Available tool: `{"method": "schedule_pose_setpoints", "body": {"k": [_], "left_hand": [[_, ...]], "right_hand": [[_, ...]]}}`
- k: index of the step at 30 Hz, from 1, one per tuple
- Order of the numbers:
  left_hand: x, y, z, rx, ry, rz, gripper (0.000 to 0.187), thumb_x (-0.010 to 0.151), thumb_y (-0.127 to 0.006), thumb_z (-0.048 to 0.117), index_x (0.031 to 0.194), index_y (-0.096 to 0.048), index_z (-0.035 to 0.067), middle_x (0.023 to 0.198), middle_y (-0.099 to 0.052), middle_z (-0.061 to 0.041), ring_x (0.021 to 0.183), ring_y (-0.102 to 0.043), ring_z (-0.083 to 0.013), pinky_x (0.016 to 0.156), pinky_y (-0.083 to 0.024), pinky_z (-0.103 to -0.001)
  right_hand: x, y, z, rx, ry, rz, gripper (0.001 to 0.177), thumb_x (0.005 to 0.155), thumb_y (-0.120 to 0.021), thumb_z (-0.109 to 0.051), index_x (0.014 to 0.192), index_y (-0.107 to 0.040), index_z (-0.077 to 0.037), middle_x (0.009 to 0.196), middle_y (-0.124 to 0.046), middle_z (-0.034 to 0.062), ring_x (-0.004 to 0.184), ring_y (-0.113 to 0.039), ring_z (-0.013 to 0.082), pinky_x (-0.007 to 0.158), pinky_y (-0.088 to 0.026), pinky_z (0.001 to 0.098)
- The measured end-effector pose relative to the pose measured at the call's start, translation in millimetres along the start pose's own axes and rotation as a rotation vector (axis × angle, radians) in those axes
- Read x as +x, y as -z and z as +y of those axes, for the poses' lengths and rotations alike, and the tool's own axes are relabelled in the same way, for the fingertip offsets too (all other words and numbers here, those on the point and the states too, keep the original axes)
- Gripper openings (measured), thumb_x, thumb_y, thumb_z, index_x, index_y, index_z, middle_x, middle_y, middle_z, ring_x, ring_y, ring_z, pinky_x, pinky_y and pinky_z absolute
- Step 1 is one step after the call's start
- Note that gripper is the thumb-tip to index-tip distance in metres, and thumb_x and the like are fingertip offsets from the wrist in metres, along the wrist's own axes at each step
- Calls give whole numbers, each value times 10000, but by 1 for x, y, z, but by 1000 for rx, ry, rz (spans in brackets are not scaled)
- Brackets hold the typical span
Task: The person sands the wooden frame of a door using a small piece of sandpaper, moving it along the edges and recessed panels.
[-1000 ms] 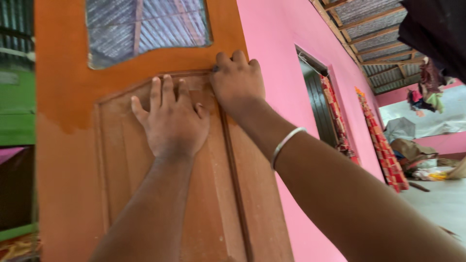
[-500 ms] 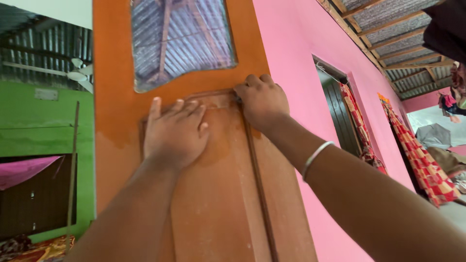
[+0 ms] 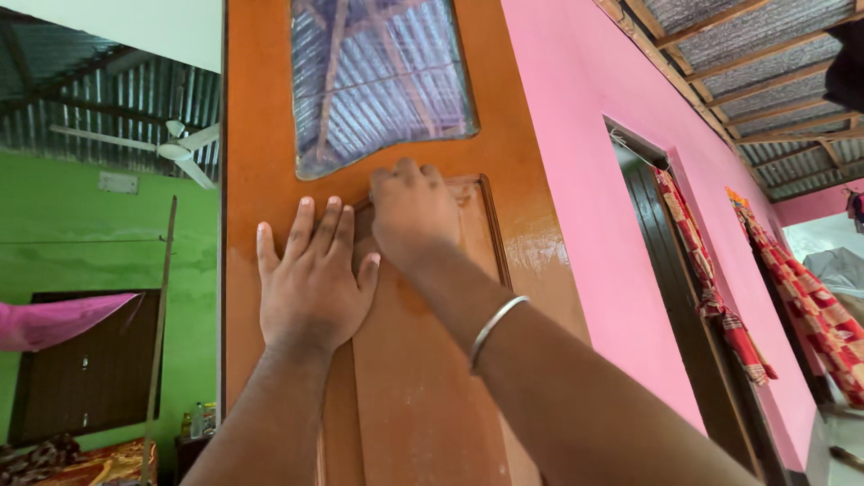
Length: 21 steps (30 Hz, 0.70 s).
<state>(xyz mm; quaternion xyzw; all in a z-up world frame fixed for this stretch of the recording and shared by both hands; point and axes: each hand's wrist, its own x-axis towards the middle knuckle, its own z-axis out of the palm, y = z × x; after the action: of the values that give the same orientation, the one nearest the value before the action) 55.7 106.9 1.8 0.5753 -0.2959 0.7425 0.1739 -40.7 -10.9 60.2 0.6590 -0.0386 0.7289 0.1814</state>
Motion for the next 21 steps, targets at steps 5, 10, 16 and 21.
{"method": "schedule_pose_setpoints", "body": {"k": [5,10,16,21], "left_hand": [[1,1,-1,-19,5,3,663,949,-478,506,1500,-463,137,1585,-431,7,1510,-264,-206,1212,-99,-588],[-2,2,2,-2,16,-4,651,954,-492,502,1498,-474,146,1588,-438,19,1515,-279,-200,1213,-119,-593],[-2,0,2,-29,11,18,638,964,-490,498,1492,-480,141,1579,-448,15,1506,-282,-207,1215,-120,-590],[0,-2,0,-28,-3,69,642,939,-509,485,1475,-506,131,1553,-477,2,1492,-304,-219,1200,-119,-587]], "right_hand": [[-2,31,38,-4,-50,-119,311,902,-564,-158,1154,-734,-226,1199,-652,91,1135,-607,344,959,-495,480],[-4,64,64,-132,-238,-281,311,876,-582,-177,1137,-741,-231,1230,-650,76,1199,-582,338,999,-483,469],[9,43,32,7,-364,-248,278,914,-532,-192,1113,-714,-127,1189,-699,170,1127,-671,379,950,-539,508],[17,24,-9,56,-224,-232,278,932,-540,-271,1077,-721,-119,1166,-695,168,1121,-656,375,964,-517,509]]}}
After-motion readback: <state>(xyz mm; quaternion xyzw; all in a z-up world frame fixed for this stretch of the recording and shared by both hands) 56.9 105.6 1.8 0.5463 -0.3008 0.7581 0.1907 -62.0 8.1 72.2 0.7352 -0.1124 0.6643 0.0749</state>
